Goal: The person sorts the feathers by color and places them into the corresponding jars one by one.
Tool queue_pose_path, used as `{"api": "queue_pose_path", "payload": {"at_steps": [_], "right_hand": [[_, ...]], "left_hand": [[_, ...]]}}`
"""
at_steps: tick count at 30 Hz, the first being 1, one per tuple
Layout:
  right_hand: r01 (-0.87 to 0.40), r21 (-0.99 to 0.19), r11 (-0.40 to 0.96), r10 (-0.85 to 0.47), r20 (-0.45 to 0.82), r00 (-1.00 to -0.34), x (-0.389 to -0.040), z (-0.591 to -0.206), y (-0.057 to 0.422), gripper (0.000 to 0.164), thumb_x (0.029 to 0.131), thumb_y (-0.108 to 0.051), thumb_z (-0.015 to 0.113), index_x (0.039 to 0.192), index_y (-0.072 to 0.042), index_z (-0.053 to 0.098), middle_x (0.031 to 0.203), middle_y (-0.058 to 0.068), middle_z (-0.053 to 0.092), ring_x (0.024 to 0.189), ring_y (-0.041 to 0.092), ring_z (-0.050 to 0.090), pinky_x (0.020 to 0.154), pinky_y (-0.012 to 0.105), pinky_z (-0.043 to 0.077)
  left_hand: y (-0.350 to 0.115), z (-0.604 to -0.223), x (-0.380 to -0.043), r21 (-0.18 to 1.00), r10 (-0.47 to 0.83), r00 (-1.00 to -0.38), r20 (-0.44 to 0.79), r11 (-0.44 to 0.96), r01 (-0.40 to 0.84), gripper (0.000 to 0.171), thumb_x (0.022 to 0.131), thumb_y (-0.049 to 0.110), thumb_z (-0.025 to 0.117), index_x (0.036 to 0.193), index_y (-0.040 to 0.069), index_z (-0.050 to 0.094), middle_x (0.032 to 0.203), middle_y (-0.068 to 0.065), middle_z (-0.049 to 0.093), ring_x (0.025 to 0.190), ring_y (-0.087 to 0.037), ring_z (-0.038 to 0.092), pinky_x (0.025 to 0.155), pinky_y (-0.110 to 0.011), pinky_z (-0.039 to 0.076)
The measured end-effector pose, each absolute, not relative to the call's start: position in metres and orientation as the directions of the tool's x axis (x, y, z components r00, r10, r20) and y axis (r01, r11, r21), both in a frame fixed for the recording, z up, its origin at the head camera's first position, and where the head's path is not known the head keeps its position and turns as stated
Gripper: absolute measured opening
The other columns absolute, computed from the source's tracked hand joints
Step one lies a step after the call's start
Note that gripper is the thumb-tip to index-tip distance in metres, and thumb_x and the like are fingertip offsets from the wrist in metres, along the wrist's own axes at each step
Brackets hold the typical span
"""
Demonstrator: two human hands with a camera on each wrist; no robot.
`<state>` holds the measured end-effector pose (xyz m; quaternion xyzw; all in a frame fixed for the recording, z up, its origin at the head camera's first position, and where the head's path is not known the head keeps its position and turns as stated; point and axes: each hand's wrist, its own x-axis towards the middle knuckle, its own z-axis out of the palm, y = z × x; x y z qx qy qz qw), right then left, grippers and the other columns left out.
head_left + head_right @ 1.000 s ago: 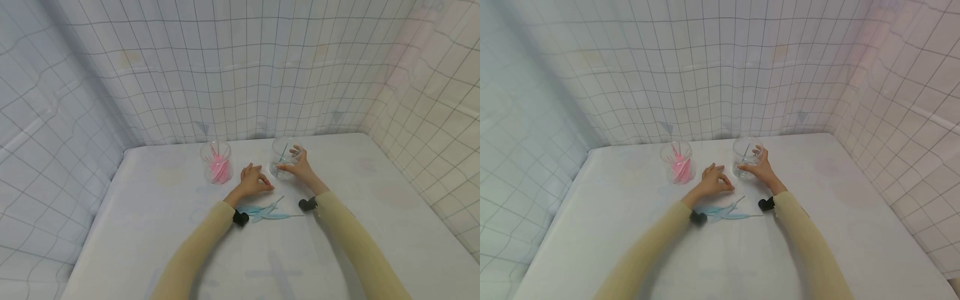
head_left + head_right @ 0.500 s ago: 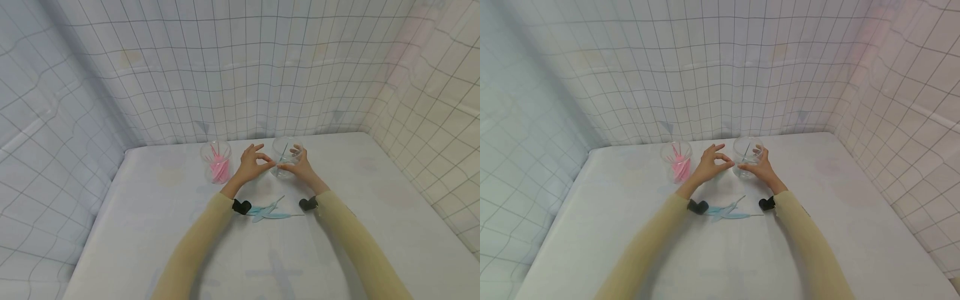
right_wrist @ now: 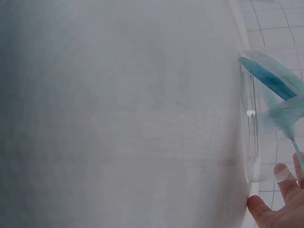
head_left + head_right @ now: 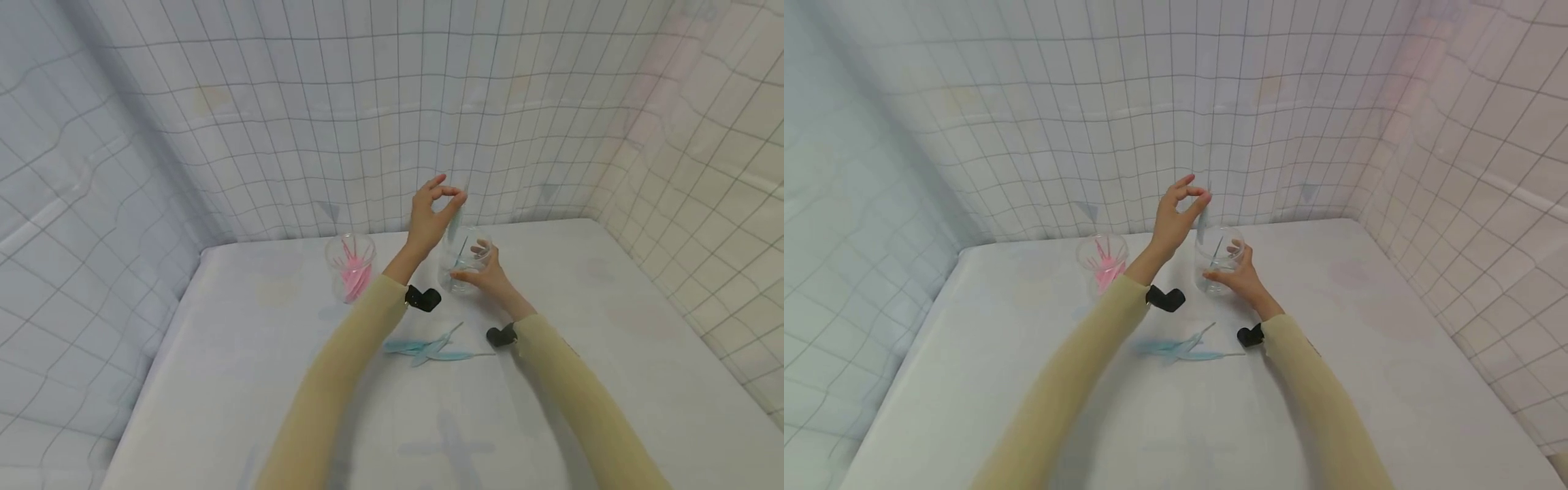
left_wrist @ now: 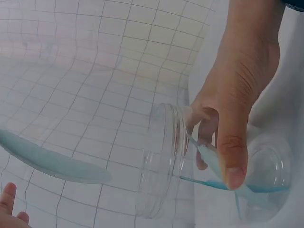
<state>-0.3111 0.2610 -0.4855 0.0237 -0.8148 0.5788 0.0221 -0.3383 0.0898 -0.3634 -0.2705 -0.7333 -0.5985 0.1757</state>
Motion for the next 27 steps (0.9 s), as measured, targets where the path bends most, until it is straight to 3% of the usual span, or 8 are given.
{"api": "queue_pose_path", "payload": {"at_steps": [8, 16, 22, 27], "right_hand": [[-0.090, -0.945, 0.316, -0.025, 0.086, -0.996, -0.311, -0.492, 0.258, 0.097, 0.077, -0.029, 0.080, 0.144, -0.014, 0.012, 0.147, 0.012, 0.029, 0.131, 0.033, 0.030, 0.104, 0.049, 0.026], [-0.094, -0.947, 0.306, -0.046, 0.084, -0.995, -0.308, -0.491, 0.256, 0.098, 0.078, -0.029, 0.080, 0.145, -0.014, 0.010, 0.148, 0.013, 0.026, 0.132, 0.034, 0.028, 0.105, 0.050, 0.025], [-0.107, -0.930, 0.353, -0.044, 0.097, -0.994, -0.312, -0.495, 0.262, 0.098, 0.078, -0.032, 0.079, 0.144, -0.015, 0.009, 0.148, 0.011, 0.027, 0.133, 0.033, 0.026, 0.105, 0.052, 0.023], [-0.120, -0.930, 0.347, -0.046, 0.110, -0.993, -0.314, -0.491, 0.265, 0.097, 0.080, -0.029, 0.078, 0.145, -0.015, 0.008, 0.148, 0.012, 0.025, 0.135, 0.035, 0.023, 0.106, 0.053, 0.022]], "left_hand": [[0.111, -0.377, -0.349, 0.793, 0.152, -0.812, 0.564, 0.173, 0.584, 0.024, 0.091, 0.029, 0.066, 0.099, 0.007, 0.070, 0.131, -0.001, 0.053, 0.128, -0.007, 0.032, 0.105, -0.039, 0.020], [0.108, -0.409, -0.348, 0.809, 0.228, -0.880, 0.417, 0.348, 0.474, 0.027, 0.089, 0.034, 0.068, 0.105, 0.013, 0.072, 0.141, -0.008, 0.043, 0.133, -0.022, 0.030, 0.107, -0.046, 0.019], [0.088, -0.419, -0.338, 0.782, 0.293, -0.867, 0.403, 0.383, 0.493, 0.029, 0.087, 0.036, 0.069, 0.106, 0.014, 0.070, 0.143, -0.008, 0.040, 0.134, -0.025, 0.027, 0.106, -0.051, 0.016], [0.065, -0.426, -0.329, 0.742, 0.328, -0.846, 0.420, 0.412, 0.528, 0.024, 0.085, 0.035, 0.072, 0.095, 0.014, 0.071, 0.143, -0.007, 0.041, 0.134, -0.028, 0.025, 0.105, -0.053, 0.014]]}}
